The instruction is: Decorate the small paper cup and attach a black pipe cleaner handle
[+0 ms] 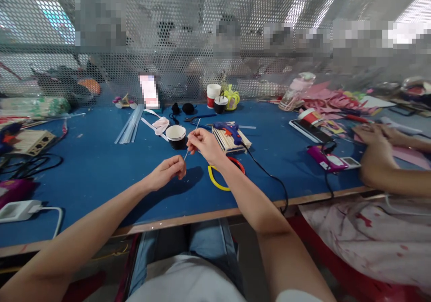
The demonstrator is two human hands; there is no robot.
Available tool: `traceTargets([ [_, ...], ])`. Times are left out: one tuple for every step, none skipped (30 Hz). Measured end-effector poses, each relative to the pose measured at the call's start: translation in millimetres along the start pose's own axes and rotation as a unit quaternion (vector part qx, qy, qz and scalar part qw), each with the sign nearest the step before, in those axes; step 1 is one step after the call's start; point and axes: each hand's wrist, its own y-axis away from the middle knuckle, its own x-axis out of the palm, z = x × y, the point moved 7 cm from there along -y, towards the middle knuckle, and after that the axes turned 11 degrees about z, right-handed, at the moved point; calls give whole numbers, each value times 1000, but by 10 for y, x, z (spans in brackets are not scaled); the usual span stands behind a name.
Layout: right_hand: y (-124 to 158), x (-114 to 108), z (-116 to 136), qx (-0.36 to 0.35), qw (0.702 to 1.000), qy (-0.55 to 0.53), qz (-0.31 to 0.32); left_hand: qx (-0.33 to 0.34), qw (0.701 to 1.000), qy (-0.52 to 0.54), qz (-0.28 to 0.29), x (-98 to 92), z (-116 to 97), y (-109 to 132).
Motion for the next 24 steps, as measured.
traceTargets([
  [0, -30, 14, 0, 1000, -4, -8, -9, 1000, -13, 18, 21, -21, 9],
  [2, -49, 25, 2, 1000, -2, -14, -17, 999, -30, 29, 32, -38, 18],
  [6, -56, 34, 5, 1000, 5, -16, -24, 998, -43, 37, 40, -46, 26],
  [11, -50, 40, 8, 1000, 17, -14, -31, 998, -46, 43, 47, -42, 30],
  [17, -31, 46, 10, 999, 31, -9, -37, 997, -38, 48, 53, -27, 31],
  [23, 0, 48, 13, 999, 44, 1, -44, 998, -23, 49, 53, -3, 28],
  [29, 38, 46, 16, 998, 55, 14, -49, 998, -8, 47, 46, 23, 23],
  [34, 78, 39, 20, 997, 62, 28, -53, 998, 3, 40, 33, 46, 18],
  [39, 114, 27, 26, 997, 66, 39, -54, 998, 7, 28, 8, 62, 13],
  [42, 141, 14, 32, 996, 67, 47, -52, 999, 6, 13, -22, 69, 9],
  [43, 159, 4, 36, 996, 65, 52, -51, 999, 1, -1, -51, 71, 8],
  [43, 167, -4, 37, 996, 61, 54, -51, 999, -2, -13, -77, 70, 9],
  [40, 164, -5, 34, 996, 58, 52, -52, 998, -4, -23, -99, 70, 12],
  [37, 151, -1, 27, 997, 55, 46, -54, 998, -6, -29, -113, 71, 17],
  [34, 130, 5, 18, 998, 52, 38, -56, 998, -10, -32, -120, 71, 21],
  [32, 105, 13, 10, 998, 50, 27, -56, 998, -15, -30, -119, 70, 24],
  [32, 80, 19, 3, 999, 49, 16, -55, 998, -20, -27, -115, 69, 27],
  [33, 59, 24, -1, 999, 48, 5, -54, 998, -25, -24, -110, 68, 30],
  [35, 43, 25, -2, 999, 48, -3, -54, 998, -28, -21, -105, 69, 33],
  [37, 33, 26, -1, 999, 49, -9, -54, 998, -30, -18, -101, 70, 35],
  [39, 27, 28, 0, 999, 49, -14, -56, 998, -32, -15, -98, 71, 36],
  [39, 24, 30, 3, 999, 50, -17, -57, 998, -32, -13, -97, 70, 37],
  [39, 21, 32, 6, 999, 49, -19, -58, 998, -32, -12, -99, 68, 38],
  [38, 16, 34, 9, 999, 46, -21, -60, 998, -31, -9, -100, 67, 38],
])
